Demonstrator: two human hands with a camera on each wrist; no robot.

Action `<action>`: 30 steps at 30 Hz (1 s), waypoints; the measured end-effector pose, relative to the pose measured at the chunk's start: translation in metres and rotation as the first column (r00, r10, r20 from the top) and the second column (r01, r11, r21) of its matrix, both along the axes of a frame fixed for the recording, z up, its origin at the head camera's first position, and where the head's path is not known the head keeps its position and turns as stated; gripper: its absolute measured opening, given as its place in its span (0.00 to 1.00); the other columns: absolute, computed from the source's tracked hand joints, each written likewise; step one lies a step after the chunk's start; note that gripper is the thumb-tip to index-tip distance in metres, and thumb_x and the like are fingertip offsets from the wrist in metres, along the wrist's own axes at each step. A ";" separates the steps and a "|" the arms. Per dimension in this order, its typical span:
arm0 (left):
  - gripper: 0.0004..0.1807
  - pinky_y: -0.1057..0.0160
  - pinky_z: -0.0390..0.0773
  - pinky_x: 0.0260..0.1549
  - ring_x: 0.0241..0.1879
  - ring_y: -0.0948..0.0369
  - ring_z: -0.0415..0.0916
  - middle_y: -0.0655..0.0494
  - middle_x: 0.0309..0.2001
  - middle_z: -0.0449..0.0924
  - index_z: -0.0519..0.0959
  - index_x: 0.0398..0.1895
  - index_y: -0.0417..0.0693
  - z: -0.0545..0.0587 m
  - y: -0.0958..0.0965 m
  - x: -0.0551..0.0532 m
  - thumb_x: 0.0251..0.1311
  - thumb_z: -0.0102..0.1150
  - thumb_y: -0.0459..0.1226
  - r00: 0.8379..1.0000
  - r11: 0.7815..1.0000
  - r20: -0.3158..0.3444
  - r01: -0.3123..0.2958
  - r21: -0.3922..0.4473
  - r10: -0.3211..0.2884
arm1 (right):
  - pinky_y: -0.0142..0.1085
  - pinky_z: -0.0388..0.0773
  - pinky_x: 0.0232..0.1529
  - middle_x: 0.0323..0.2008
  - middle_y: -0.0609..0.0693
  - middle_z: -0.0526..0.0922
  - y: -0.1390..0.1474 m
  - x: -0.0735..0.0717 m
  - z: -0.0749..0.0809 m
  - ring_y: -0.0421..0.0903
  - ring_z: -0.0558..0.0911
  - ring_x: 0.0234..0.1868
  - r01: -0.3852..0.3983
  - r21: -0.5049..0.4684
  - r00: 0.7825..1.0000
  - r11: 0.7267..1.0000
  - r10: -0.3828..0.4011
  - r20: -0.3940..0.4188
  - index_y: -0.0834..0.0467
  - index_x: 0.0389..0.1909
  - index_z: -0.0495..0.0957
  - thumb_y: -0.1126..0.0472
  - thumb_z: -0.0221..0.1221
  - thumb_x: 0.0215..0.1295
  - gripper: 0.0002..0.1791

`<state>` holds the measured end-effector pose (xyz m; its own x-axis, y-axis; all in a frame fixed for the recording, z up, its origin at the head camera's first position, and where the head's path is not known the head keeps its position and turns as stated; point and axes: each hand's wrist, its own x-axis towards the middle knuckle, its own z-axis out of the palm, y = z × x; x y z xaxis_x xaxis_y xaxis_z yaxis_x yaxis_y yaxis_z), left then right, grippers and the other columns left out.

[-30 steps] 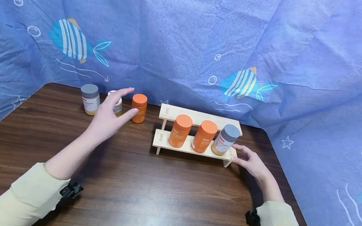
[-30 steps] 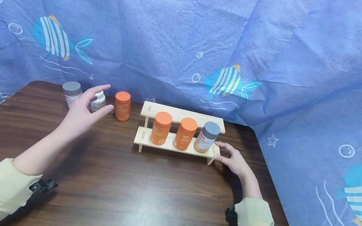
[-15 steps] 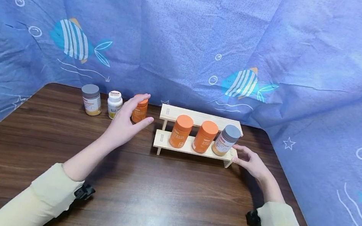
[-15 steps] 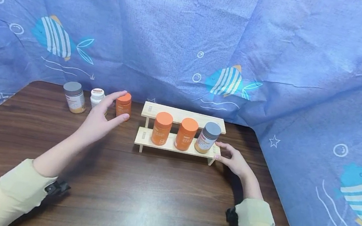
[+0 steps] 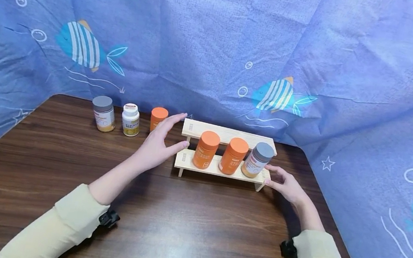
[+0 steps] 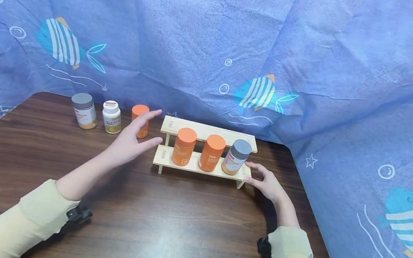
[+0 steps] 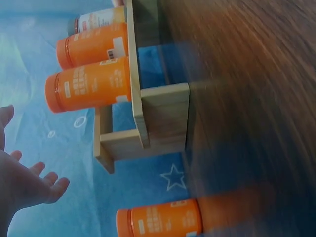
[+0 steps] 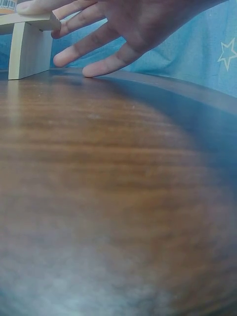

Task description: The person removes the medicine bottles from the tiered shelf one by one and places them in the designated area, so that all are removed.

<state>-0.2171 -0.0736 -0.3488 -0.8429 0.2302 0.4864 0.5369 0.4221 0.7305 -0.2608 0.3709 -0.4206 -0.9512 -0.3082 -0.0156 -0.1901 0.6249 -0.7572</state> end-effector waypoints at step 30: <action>0.34 0.53 0.68 0.58 0.58 0.58 0.68 0.55 0.62 0.70 0.64 0.67 0.55 -0.019 0.058 -0.023 0.58 0.64 0.44 0.989 0.992 0.108 0.096 0.079 -0.104 | 0.46 0.69 0.54 0.60 0.60 0.73 0.000 0.000 -0.002 0.56 0.75 0.55 -0.014 -0.011 1.000 1.000 0.013 -0.018 0.57 0.64 0.67 0.54 0.64 0.60 0.32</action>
